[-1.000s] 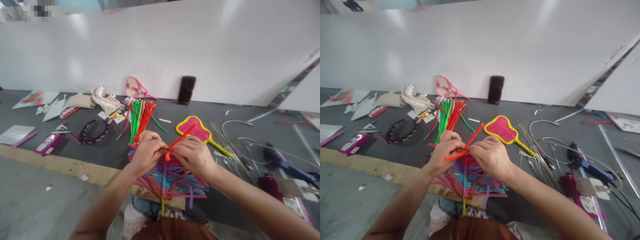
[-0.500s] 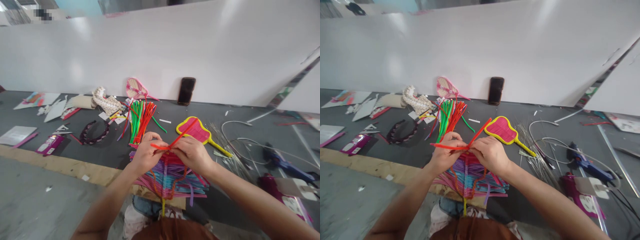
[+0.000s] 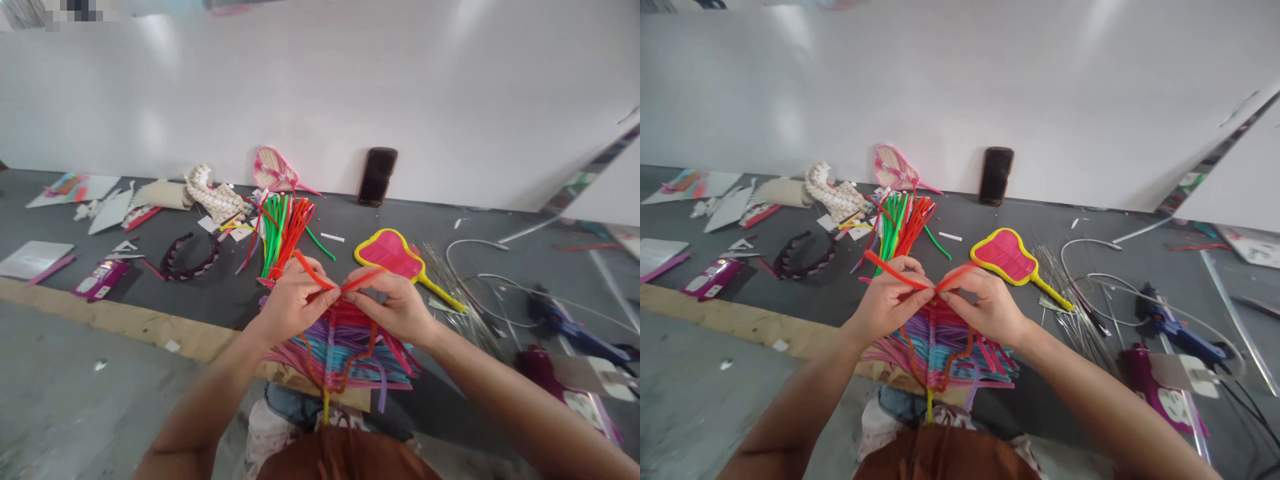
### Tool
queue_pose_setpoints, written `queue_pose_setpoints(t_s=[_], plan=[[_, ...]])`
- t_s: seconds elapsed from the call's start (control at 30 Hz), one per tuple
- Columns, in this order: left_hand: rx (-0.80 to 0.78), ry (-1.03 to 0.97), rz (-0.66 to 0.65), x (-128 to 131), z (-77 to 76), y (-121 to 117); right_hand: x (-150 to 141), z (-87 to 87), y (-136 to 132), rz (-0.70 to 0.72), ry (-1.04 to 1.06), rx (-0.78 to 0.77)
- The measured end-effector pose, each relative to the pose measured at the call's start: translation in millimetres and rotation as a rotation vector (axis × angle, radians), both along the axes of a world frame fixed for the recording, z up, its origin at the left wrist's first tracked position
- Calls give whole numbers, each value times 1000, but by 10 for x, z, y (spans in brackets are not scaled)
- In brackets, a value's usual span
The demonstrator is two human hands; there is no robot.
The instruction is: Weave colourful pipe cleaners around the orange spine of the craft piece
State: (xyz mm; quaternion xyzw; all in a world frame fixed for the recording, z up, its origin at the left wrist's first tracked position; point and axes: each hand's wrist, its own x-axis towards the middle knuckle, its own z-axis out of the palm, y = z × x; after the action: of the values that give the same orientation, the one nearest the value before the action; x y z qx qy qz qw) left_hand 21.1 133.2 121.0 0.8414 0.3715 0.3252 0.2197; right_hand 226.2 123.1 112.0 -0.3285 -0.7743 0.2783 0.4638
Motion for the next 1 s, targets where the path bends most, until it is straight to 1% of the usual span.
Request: queue_pose_setpoints(t_s=[0.1,0.17,0.23,0.27,0.33,0.4,0.47,0.63,0.7,0.9,1.0], plan=[[7,20,16,-13,-2,5,41,22,-14,-25,-35,-77],[12,30,11,-7,3,6,39,28,-18,-13,-39,-185],[23,50,9,7,16,2,14,30,-13,-4,5,-284],[31,63,9,14,24,-1,-2,31,-9,-5,33,-309],[37,81,11,21,35,-9,-26,33,0,-8,65,-304],[24,81,15,15,40,-18,-26,37,4,8,59,-233],[-2,78,28,-4,39,-26,4,35,2,28,21,-129],[-60,67,31,-64,38,-34,137,-9,6,119,-144,180],[-81,58,31,-83,36,-30,179,-35,20,143,-197,268],[-149,65,35,-117,25,-25,246,-61,65,160,-266,376],[-148,58,30,-126,17,-33,284,-61,63,181,-317,426]])
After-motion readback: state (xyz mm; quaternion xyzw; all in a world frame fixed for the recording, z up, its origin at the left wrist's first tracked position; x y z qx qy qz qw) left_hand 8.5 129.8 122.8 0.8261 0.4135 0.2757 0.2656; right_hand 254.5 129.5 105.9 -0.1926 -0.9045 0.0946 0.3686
